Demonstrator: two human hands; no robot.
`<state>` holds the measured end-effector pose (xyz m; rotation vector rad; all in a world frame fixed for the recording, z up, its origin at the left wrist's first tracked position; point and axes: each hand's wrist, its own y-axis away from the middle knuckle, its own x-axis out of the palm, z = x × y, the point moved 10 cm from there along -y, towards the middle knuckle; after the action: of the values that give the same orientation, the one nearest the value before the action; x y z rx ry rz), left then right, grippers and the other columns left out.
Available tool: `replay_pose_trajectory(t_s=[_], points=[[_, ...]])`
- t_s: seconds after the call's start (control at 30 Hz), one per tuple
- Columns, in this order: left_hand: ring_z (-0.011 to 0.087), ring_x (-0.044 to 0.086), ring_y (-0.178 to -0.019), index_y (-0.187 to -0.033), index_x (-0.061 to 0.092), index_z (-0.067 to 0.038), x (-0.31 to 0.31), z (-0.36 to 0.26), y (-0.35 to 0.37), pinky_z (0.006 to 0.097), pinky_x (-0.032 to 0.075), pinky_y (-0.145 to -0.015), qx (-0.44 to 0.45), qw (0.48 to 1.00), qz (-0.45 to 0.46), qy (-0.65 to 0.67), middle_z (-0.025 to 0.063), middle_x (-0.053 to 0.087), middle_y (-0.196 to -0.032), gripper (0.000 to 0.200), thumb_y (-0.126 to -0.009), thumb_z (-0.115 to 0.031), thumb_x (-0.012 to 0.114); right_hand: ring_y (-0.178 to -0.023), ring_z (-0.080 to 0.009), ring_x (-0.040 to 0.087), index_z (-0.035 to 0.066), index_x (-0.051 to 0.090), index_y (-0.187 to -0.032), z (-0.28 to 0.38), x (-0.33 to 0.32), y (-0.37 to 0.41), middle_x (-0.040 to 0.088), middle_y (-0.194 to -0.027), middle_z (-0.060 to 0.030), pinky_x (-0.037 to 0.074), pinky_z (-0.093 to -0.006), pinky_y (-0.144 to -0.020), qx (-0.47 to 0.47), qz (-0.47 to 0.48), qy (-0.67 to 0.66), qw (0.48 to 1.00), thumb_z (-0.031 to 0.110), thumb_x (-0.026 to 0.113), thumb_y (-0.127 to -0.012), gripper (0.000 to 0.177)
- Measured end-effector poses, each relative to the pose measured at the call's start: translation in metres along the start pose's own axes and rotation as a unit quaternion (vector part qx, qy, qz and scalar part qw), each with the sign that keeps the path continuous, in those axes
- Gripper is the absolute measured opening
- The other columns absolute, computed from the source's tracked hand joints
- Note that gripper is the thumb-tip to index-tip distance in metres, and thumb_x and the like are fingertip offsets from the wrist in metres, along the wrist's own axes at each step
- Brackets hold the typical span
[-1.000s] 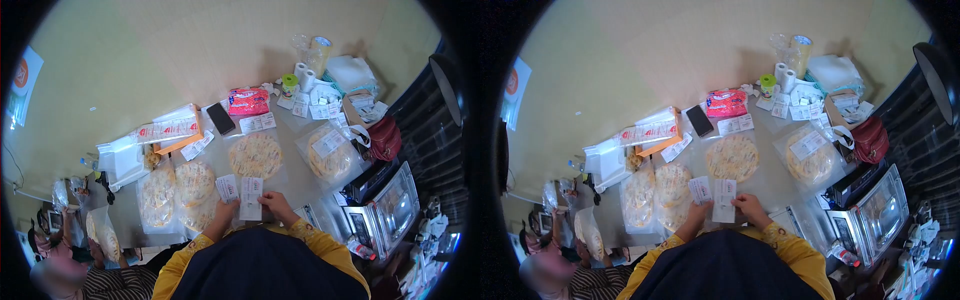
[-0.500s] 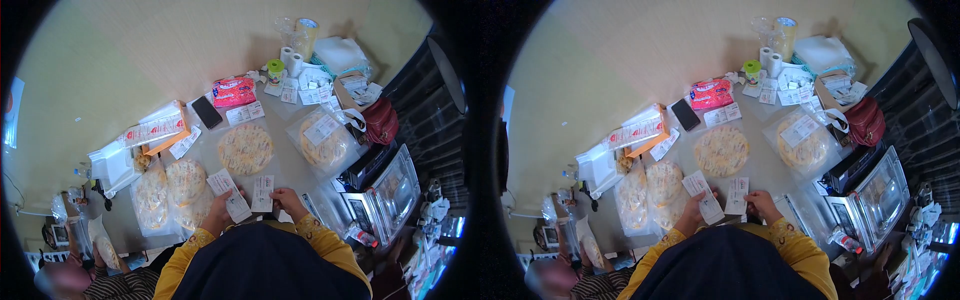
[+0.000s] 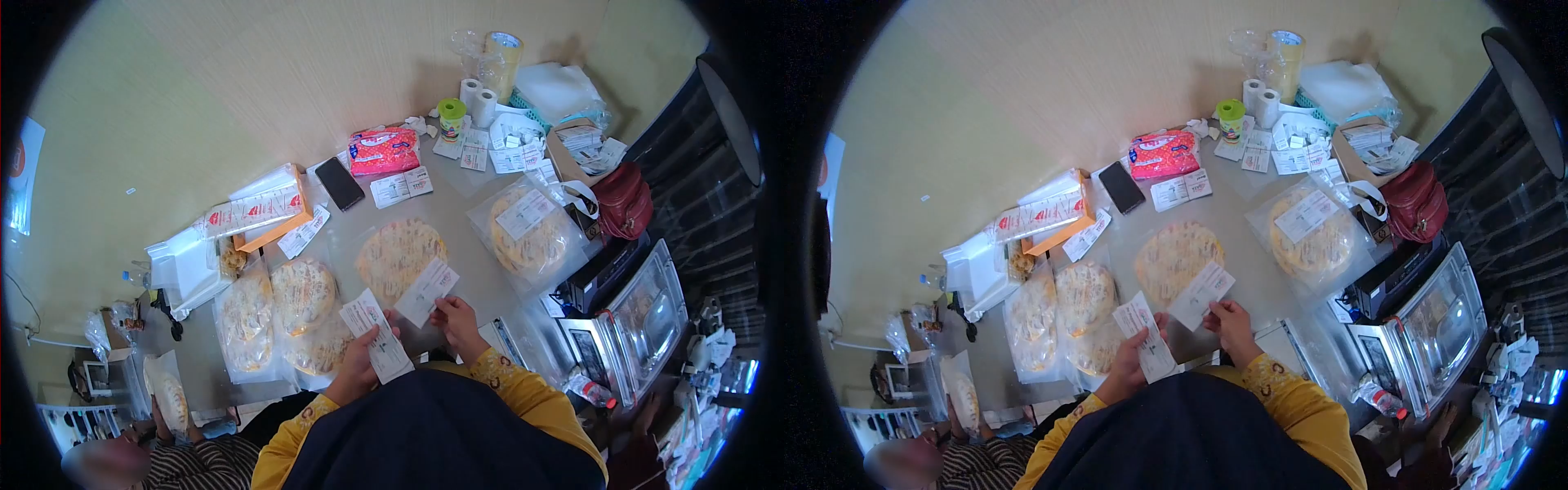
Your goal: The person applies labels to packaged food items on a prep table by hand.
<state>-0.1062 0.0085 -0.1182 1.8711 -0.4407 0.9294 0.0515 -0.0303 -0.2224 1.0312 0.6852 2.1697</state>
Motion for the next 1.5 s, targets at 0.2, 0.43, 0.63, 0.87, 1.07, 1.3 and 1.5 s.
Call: replay_pose_trajectory(t_s=[0.2, 0.43, 0.63, 0.87, 1.07, 1.3, 1.5], points=[[0.0169, 0.056, -0.090, -0.129, 0.038, -0.006, 0.002, 0.010, 0.009, 0.0339, 0.046, -0.081, -0.002, 1.000, 0.004, -0.015, 0.0036, 0.046, -0.128, 0.043, -0.088, -0.019, 0.045, -0.070, -0.0201, 0.061, 0.000, 0.053, -0.090, 0.000, 0.055, -0.028, 0.058, -0.080, -0.0087, 0.052, -0.0302, -0.061, -0.071, 0.012, -0.009, 0.997, 0.009, 0.060, -0.082, 0.014], [0.0182, 0.056, -0.090, -0.126, 0.041, -0.005, -0.005, 0.007, 0.008, 0.0360, 0.048, -0.078, 0.008, 0.999, -0.028, -0.035, 0.0047, 0.048, -0.125, 0.041, -0.088, -0.019, 0.045, -0.077, -0.0233, 0.063, -0.003, 0.052, -0.098, -0.003, 0.077, -0.057, 0.059, -0.088, -0.0126, 0.054, -0.0300, -0.067, -0.037, 0.026, 0.024, 0.999, 0.007, 0.054, -0.085, 0.016], [0.0198, 0.057, -0.091, -0.123, 0.043, -0.002, -0.026, 0.010, 0.002, 0.0380, 0.049, -0.077, -0.011, 0.999, -0.033, -0.030, 0.0105, 0.049, -0.123, 0.040, -0.086, -0.017, 0.049, -0.092, -0.0238, 0.059, -0.002, 0.047, -0.114, -0.006, 0.063, -0.016, 0.057, -0.102, -0.0130, 0.051, -0.0327, -0.078, 0.012, 0.131, 0.062, 0.989, 0.006, 0.053, -0.085, 0.031], [0.0238, 0.058, -0.094, -0.122, 0.042, -0.002, -0.028, -0.006, 0.012, 0.0395, 0.048, -0.081, -0.025, 1.000, 0.003, 0.003, 0.0151, 0.054, -0.113, 0.040, -0.084, -0.014, 0.050, -0.098, -0.0228, 0.057, -0.002, 0.042, -0.122, 0.018, 0.076, 0.010, 0.054, -0.112, -0.0159, 0.048, -0.0321, -0.081, 0.019, 0.198, -0.082, 0.977, 0.016, 0.050, -0.089, 0.038], [0.0258, 0.058, -0.092, -0.118, 0.044, -0.002, -0.028, -0.027, 0.020, 0.0385, 0.049, -0.079, 0.037, 0.999, 0.003, 0.021, 0.0135, 0.057, -0.105, 0.040, -0.081, -0.014, 0.054, -0.094, -0.0227, 0.059, -0.003, 0.044, -0.120, 0.094, 0.118, 0.012, 0.056, -0.109, -0.0167, 0.049, -0.0318, -0.079, -0.082, 0.166, 0.073, 0.980, 0.020, 0.047, -0.090, 0.038], [0.0264, 0.058, -0.091, -0.117, 0.045, -0.001, -0.013, -0.031, 0.020, 0.0385, 0.049, -0.079, 0.053, 0.998, 0.013, 0.030, 0.0135, 0.057, -0.102, 0.039, -0.080, -0.010, 0.053, -0.091, -0.0244, 0.061, -0.001, 0.050, -0.114, 0.227, 0.080, 0.063, 0.059, -0.105, -0.0144, 0.052, -0.0350, -0.071, -0.204, 0.096, 0.123, 0.966, 0.021, 0.047, -0.090, 0.033], [0.0270, 0.058, -0.093, -0.119, 0.044, -0.002, -0.011, -0.044, 0.025, 0.0402, 0.049, -0.080, 0.112, 0.987, -0.067, -0.093, 0.0138, 0.057, -0.102, 0.040, -0.079, -0.002, 0.050, -0.087, -0.0215, 0.062, 0.001, 0.051, -0.112, 0.292, -0.021, 0.050, 0.061, -0.097, -0.0109, 0.052, -0.0336, -0.068, -0.228, 0.056, 0.086, 0.968, 0.019, 0.045, -0.090, 0.030]])
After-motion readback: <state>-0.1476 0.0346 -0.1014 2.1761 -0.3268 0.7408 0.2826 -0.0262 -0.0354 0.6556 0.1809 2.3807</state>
